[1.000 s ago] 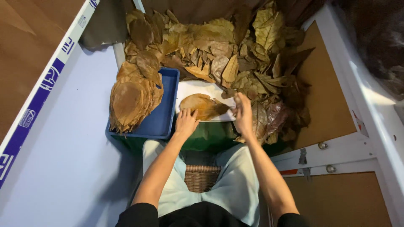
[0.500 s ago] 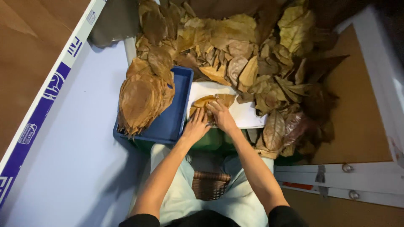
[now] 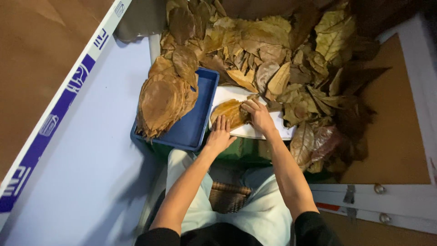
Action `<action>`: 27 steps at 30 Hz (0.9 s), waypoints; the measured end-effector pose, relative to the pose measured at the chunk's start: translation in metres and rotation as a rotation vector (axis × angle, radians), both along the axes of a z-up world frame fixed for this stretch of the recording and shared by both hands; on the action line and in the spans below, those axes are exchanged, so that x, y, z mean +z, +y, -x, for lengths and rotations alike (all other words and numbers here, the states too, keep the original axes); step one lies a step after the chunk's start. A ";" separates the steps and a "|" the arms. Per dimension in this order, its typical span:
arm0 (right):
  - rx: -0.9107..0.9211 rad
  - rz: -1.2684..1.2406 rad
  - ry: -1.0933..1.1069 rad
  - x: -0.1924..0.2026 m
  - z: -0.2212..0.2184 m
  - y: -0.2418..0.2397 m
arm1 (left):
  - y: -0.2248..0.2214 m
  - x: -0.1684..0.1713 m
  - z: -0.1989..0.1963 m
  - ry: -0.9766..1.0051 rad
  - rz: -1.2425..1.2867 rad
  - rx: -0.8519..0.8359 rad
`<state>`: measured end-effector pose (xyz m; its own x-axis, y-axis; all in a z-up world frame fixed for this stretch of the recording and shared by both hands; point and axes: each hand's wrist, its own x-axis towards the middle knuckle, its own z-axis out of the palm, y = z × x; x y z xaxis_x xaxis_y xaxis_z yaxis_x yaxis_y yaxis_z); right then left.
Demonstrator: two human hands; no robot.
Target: Sorting and smoothing dried tobacco leaves on a flat surface before stacking them in a tray.
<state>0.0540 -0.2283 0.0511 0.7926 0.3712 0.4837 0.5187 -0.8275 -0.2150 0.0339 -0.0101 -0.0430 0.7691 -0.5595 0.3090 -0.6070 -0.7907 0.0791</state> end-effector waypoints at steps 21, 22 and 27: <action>-0.066 0.159 0.322 -0.013 0.112 0.049 | 0.026 0.006 0.031 0.050 0.168 -0.279; -0.042 0.175 0.350 -0.009 0.112 0.047 | 0.025 0.002 0.033 0.016 0.120 -0.264; -0.062 0.277 0.374 -0.003 0.088 0.035 | 0.017 0.004 0.031 -0.023 0.092 -0.217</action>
<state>-0.0337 -0.1928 0.0481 0.9186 0.3920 0.0504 0.3951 -0.9072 -0.1443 0.0027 0.0070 -0.0389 0.6259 -0.6798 0.3823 -0.7645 -0.6317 0.1283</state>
